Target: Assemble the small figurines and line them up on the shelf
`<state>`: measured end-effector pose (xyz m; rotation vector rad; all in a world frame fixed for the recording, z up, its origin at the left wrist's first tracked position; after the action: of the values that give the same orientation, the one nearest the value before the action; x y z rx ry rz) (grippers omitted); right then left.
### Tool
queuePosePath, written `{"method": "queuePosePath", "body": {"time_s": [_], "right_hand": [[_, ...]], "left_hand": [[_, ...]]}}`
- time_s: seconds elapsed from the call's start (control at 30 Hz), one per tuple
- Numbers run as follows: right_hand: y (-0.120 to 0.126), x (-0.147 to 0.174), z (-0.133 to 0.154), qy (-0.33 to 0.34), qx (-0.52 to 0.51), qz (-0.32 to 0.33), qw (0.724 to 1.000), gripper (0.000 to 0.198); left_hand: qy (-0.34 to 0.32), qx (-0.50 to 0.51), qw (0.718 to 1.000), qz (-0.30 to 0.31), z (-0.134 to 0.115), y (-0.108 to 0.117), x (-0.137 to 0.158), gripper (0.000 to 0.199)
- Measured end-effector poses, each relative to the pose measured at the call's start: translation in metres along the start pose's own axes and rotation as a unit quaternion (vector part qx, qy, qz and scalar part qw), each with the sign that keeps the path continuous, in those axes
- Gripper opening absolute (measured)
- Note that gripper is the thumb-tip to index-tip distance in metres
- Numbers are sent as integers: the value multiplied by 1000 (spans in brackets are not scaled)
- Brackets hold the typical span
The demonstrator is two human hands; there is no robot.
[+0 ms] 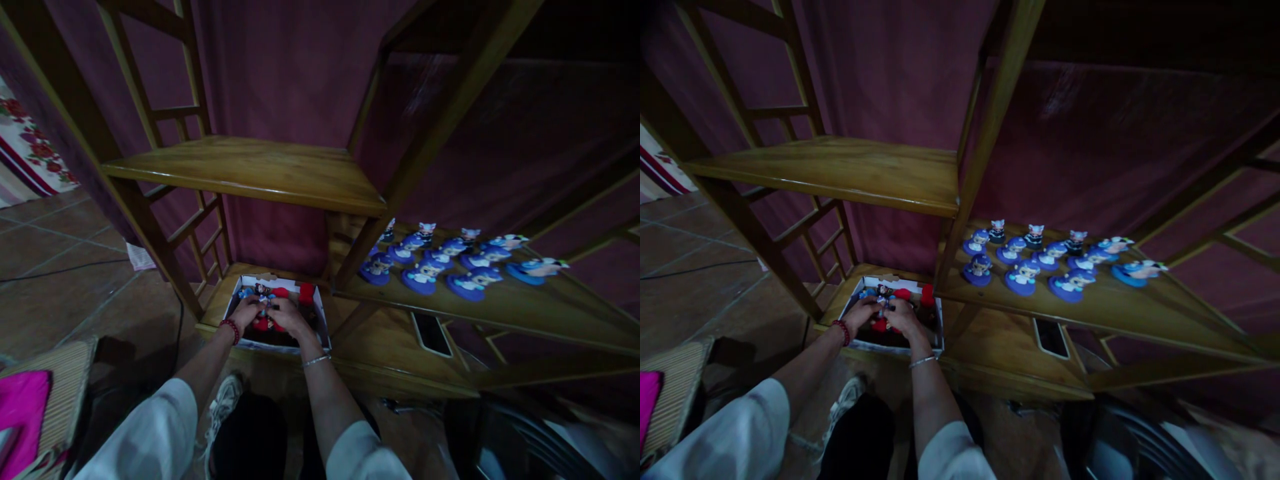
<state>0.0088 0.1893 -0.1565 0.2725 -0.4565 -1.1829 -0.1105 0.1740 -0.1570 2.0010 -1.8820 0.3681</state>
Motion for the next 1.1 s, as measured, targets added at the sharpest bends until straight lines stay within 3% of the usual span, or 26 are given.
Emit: {"method": "queuePosePath", "body": {"time_s": [0.23,0.5,0.77,1.1], "right_hand": [[4,1,-3,-6,35,-8,999,16],[4,-1,-10,-30,-43,-16,998,14],[5,6,-3,-42,-261,32,964,10],[14,16,0,-63,-294,48,952,8]], "left_hand": [[17,81,997,11,-1,-8,1,23],[43,144,988,-16,-6,-10,6,18],[65,100,992,-49,-5,-12,5,12],[56,71,995,-44,-3,-14,7,9]]}}
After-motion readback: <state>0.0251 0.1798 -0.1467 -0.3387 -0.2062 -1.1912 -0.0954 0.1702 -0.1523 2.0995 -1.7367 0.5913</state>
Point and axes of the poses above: each hand's wrist, its own x-axis away from the middle knuckle, its own y-axis out of the back of the hand, z = x × y, the point moved 2 cm from there along -x, towards the middle knuckle
